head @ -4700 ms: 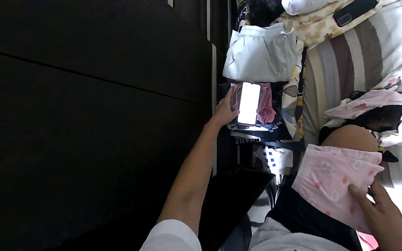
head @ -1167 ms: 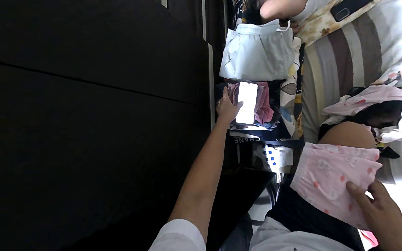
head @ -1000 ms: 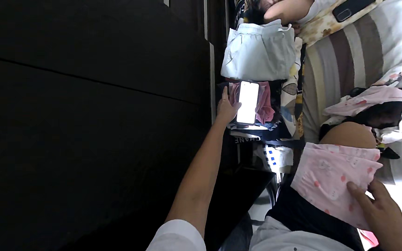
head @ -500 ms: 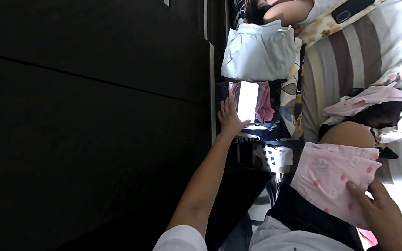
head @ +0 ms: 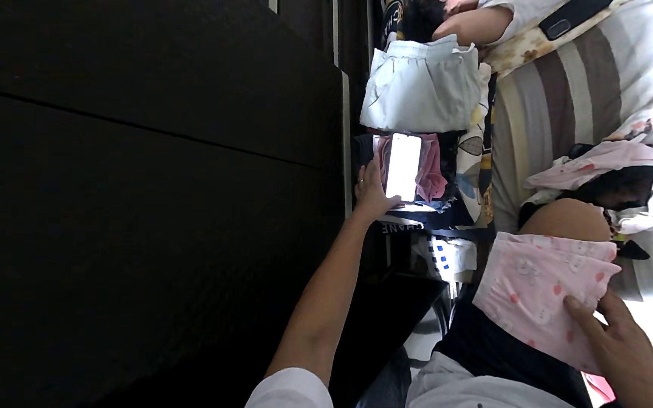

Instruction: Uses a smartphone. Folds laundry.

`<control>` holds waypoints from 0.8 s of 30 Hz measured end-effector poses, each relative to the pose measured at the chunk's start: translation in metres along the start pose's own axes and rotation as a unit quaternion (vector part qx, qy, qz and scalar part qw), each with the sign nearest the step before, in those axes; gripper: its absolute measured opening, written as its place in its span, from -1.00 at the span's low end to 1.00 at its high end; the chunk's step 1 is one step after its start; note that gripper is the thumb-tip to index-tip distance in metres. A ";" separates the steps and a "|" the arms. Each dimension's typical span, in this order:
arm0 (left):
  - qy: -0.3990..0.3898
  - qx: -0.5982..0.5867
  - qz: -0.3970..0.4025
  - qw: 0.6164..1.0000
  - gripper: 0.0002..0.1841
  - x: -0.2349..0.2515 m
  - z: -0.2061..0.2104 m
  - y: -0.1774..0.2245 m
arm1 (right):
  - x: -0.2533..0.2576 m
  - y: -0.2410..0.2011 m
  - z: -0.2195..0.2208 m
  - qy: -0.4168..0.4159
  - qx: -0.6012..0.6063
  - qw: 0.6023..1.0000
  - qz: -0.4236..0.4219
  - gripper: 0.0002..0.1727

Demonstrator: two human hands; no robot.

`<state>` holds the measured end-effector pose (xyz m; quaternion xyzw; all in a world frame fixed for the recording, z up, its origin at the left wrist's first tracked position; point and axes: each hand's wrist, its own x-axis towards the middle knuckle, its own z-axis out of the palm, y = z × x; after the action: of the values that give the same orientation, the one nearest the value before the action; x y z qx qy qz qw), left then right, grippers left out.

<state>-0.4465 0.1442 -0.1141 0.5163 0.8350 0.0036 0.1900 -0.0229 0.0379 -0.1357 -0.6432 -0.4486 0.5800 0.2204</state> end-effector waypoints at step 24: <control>0.055 -0.027 -0.128 0.990 -0.01 0.026 -0.014 0.022 | 0.002 -0.002 -0.002 -0.004 0.000 1.000 0.007 -0.30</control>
<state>-0.4422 0.1793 -0.1047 0.3990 0.9030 0.0305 0.1563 -0.0219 0.0406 -0.1349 -0.6438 -0.4448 0.5846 0.2145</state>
